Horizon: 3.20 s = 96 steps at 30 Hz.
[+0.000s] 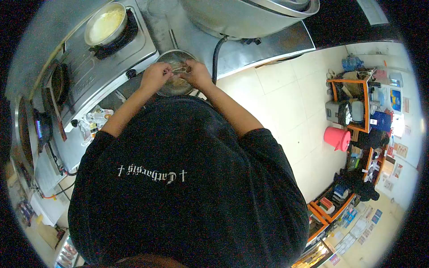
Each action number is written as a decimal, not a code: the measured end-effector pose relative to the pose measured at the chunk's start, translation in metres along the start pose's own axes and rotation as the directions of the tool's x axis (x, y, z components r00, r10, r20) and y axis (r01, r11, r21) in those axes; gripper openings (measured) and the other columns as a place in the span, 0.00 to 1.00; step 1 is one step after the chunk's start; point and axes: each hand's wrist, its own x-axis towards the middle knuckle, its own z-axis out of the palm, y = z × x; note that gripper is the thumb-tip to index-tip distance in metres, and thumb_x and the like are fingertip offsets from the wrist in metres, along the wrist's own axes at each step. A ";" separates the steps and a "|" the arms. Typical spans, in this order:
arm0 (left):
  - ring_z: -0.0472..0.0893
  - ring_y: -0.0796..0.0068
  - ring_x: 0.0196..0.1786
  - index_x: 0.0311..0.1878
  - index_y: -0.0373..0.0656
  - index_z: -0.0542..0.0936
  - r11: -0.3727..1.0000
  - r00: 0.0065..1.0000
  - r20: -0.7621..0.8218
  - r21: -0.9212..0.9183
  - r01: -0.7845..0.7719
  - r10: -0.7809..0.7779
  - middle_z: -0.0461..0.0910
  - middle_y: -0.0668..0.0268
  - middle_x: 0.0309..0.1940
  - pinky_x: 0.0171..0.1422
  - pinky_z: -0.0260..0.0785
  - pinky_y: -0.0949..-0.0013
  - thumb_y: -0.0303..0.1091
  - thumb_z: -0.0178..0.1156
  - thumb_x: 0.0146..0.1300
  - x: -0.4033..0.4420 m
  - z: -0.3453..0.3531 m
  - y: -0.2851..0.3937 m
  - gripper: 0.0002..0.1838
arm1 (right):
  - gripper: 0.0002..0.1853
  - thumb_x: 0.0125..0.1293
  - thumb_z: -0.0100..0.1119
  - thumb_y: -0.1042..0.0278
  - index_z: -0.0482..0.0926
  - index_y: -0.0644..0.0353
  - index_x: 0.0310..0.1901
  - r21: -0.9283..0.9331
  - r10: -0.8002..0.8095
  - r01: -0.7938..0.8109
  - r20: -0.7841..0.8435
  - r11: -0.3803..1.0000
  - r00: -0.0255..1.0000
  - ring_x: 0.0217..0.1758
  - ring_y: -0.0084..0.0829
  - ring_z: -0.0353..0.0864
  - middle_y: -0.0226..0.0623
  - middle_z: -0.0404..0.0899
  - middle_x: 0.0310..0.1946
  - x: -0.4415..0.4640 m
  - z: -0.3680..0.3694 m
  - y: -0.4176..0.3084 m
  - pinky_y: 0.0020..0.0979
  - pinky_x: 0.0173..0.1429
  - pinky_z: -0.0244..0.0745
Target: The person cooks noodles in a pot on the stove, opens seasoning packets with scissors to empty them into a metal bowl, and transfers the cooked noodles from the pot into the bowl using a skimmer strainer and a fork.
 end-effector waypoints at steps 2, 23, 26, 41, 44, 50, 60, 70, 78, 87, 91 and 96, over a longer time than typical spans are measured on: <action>0.82 0.52 0.41 0.36 0.42 0.83 1.000 1.000 0.000 0.015 0.000 0.000 0.83 0.57 0.36 0.46 0.73 0.54 0.36 0.68 0.54 0.000 -0.003 0.005 0.09 | 0.22 0.51 0.74 0.60 0.82 0.59 0.47 -0.064 0.023 -0.020 0.048 0.998 0.999 0.43 0.51 0.83 0.48 0.83 0.39 0.002 0.005 0.002 0.43 0.46 0.76; 0.83 0.51 0.38 0.35 0.43 0.85 0.998 0.998 0.012 0.015 -0.061 0.061 0.83 0.54 0.32 0.45 0.75 0.54 0.38 0.65 0.55 0.000 -0.008 -0.004 0.10 | 0.13 0.58 0.68 0.65 0.85 0.58 0.44 0.008 0.075 -0.075 -0.009 0.997 0.997 0.41 0.46 0.85 0.50 0.85 0.38 -0.001 0.005 -0.012 0.39 0.47 0.77; 0.83 0.52 0.42 0.36 0.45 0.86 0.999 0.996 0.085 0.001 0.035 -0.035 0.85 0.56 0.36 0.49 0.75 0.53 0.40 0.66 0.54 -0.004 0.000 -0.002 0.10 | 0.08 0.61 0.67 0.68 0.85 0.62 0.39 -0.037 0.015 -0.014 0.005 0.999 1.000 0.31 0.25 0.82 0.36 0.85 0.28 0.000 0.015 0.015 0.29 0.38 0.76; 0.84 0.60 0.39 0.49 0.43 0.82 0.977 0.920 -0.375 -0.208 0.040 -0.117 0.83 0.58 0.37 0.44 0.75 0.58 0.42 0.69 0.57 -0.084 -0.020 -0.015 0.19 | 0.08 0.66 0.66 0.68 0.82 0.66 0.36 0.078 0.018 -0.038 0.236 0.996 0.972 0.29 0.18 0.72 0.29 0.79 0.26 0.005 -0.005 -0.012 0.25 0.35 0.69; 0.85 0.65 0.34 0.47 0.41 0.81 0.915 0.692 -0.613 -0.358 0.186 -0.381 0.83 0.57 0.39 0.40 0.77 0.65 0.37 0.67 0.62 -0.155 -0.056 -0.043 0.14 | 0.06 0.67 0.64 0.69 0.75 0.55 0.40 0.533 0.313 -0.461 0.348 0.710 0.884 0.24 0.11 0.65 0.20 0.73 0.26 -0.002 -0.012 -0.028 0.18 0.27 0.56; 0.77 0.58 0.55 0.52 0.45 0.78 0.682 0.290 -0.821 -0.158 0.714 -0.493 0.77 0.60 0.53 0.58 0.70 0.57 0.31 0.68 0.51 -0.336 -0.089 -0.185 0.22 | 0.05 0.68 0.62 0.68 0.76 0.55 0.41 0.585 0.233 -0.452 0.411 0.674 0.881 0.25 0.13 0.66 0.21 0.74 0.28 -0.003 0.045 -0.131 0.18 0.26 0.56; 0.62 0.60 0.71 0.57 0.46 0.75 0.696 0.608 -0.676 0.193 0.691 -0.417 0.69 0.60 0.62 0.73 0.51 0.48 0.32 0.63 0.56 -0.412 -0.103 -0.242 0.23 | 0.09 0.59 0.65 0.70 0.83 0.55 0.42 0.128 -0.747 0.784 0.429 0.607 0.508 0.34 0.32 0.82 0.32 0.82 0.33 -0.013 0.327 -0.317 0.32 0.37 0.75; 0.66 0.59 0.67 0.49 0.50 0.77 0.774 0.563 -0.778 0.166 0.611 -0.279 0.72 0.63 0.58 0.74 0.51 0.46 0.33 0.59 0.59 -0.446 -0.094 -0.244 0.14 | 0.10 0.62 0.53 0.71 0.83 0.53 0.41 -0.065 -0.399 0.914 0.886 0.401 0.238 0.46 0.43 0.82 0.37 0.82 0.40 0.002 0.461 -0.360 0.43 0.46 0.78; 0.68 0.60 0.66 0.44 0.49 0.78 0.810 0.562 -0.796 0.169 0.562 -0.224 0.74 0.63 0.55 0.73 0.54 0.48 0.31 0.60 0.57 -0.453 -0.097 -0.252 0.11 | 0.11 0.62 0.53 0.69 0.84 0.54 0.43 -0.090 -0.283 0.925 0.937 0.369 0.204 0.51 0.43 0.81 0.40 0.83 0.43 0.006 0.495 -0.349 0.43 0.54 0.76; 0.68 0.64 0.67 0.45 0.50 0.78 0.833 0.599 -0.769 0.168 0.527 -0.224 0.73 0.65 0.57 0.73 0.54 0.50 0.33 0.60 0.57 -0.454 -0.100 -0.260 0.12 | 0.20 0.55 0.68 0.60 0.83 0.49 0.51 -0.073 -0.147 0.849 0.974 0.523 0.174 0.54 0.45 0.80 0.41 0.81 0.48 0.009 0.495 -0.340 0.42 0.57 0.75; 0.66 0.60 0.68 0.53 0.49 0.76 0.835 0.523 -0.805 0.066 0.546 -0.279 0.71 0.62 0.61 0.73 0.53 0.49 0.34 0.64 0.55 -0.450 -0.120 -0.244 0.20 | 0.27 0.54 0.71 0.61 0.78 0.55 0.57 0.013 -0.426 0.682 0.789 0.731 0.442 0.55 0.45 0.79 0.44 0.80 0.51 0.007 0.448 -0.328 0.40 0.58 0.74; 0.67 0.59 0.67 0.55 0.47 0.76 0.939 0.717 -0.676 0.109 0.327 -0.171 0.71 0.60 0.60 0.71 0.54 0.51 0.32 0.65 0.52 -0.417 -0.145 -0.243 0.23 | 0.20 0.58 0.65 0.62 0.79 0.58 0.53 -0.247 -0.175 0.457 0.691 0.854 0.701 0.51 0.48 0.81 0.47 0.82 0.47 -0.003 0.342 -0.314 0.42 0.57 0.76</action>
